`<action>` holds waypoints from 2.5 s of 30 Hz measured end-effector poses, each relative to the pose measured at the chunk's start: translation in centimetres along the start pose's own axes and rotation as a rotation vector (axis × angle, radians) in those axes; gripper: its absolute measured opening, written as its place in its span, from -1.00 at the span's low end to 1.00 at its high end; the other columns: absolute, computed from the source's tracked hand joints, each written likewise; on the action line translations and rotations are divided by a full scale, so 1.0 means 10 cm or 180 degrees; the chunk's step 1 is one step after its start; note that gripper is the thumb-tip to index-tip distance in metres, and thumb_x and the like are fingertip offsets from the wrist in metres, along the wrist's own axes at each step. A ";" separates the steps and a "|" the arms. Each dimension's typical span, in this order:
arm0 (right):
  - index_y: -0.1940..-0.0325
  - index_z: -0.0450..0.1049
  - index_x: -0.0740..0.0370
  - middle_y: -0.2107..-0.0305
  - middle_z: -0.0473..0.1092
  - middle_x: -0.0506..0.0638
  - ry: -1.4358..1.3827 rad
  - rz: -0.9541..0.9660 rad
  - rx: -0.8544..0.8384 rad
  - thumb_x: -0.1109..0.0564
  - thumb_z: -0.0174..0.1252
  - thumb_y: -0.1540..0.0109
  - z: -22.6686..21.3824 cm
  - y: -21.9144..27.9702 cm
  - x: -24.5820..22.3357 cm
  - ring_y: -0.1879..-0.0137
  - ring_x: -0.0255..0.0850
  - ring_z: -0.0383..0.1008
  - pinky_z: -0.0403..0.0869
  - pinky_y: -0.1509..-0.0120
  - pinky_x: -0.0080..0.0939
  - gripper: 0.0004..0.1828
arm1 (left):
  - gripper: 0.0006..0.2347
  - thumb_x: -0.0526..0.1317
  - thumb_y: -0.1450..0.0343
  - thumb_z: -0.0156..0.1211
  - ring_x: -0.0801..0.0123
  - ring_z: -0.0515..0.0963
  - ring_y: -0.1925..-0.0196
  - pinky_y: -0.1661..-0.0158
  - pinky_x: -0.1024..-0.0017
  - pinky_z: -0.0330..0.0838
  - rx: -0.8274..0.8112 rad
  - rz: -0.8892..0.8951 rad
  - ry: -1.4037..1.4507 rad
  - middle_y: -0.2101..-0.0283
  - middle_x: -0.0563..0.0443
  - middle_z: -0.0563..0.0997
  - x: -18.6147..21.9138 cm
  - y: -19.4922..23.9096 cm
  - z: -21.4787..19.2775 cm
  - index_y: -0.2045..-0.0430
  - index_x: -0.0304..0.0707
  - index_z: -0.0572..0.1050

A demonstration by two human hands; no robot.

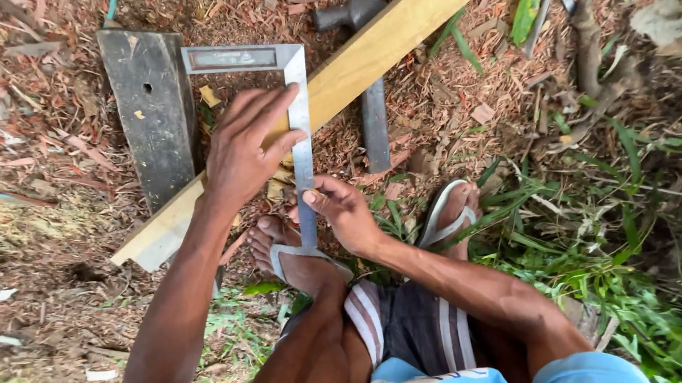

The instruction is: Marking lines on a wooden beam using a try square and a pencil

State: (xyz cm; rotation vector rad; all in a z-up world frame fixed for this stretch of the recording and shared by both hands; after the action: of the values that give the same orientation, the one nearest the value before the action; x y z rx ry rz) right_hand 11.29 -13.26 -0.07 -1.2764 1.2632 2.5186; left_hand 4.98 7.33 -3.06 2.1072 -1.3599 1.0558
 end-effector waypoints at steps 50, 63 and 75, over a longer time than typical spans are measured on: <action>-0.21 0.70 0.23 -0.01 0.76 0.07 0.0129 0.0331 -0.0951 0.07 0.29 -0.66 -0.57 -0.10 0.09 -0.02 -0.07 0.90 0.82 -0.26 -0.03 -0.81 | -0.20 0.40 -0.70 0.63 0.11 0.70 -0.42 -0.31 0.05 0.73 0.0031 0.0341 -0.1584 -0.47 -0.08 0.84 0.08 0.05 0.11 -0.67 -0.23 0.56; -0.26 0.69 0.21 -0.05 0.76 0.09 0.0146 0.0251 -0.1042 0.09 0.29 -0.67 -0.60 -0.11 0.07 -0.02 -0.04 0.91 0.84 -0.31 0.02 -0.82 | -0.22 0.43 -0.72 0.56 0.18 0.71 -0.26 -0.14 0.12 0.74 0.0124 0.0406 -0.1587 -0.46 -0.01 0.85 0.18 0.02 0.04 -0.64 -0.23 0.60; -0.23 0.71 0.24 0.07 0.81 0.15 0.0298 0.0395 -0.0897 0.02 0.34 -0.63 -0.68 -0.17 0.22 -0.01 -0.05 0.91 0.88 -0.15 -0.03 -0.75 | -0.24 0.43 -0.72 0.56 0.19 0.70 -0.27 -0.14 0.13 0.72 0.0186 0.0412 -0.1616 -0.46 0.03 0.86 0.20 0.05 0.05 -0.64 -0.17 0.60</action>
State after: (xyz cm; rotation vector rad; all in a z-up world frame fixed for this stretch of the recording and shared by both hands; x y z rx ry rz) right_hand 14.90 -17.43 -4.86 -1.4253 1.0616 2.8380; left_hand 5.22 5.63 -1.90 2.4660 -1.7288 0.6272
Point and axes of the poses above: each hand's wrist, its own y-axis away from the middle knuckle, its own z-axis out of the palm, x = y × z, the point moved 5 cm from there along -y, towards the middle knuckle
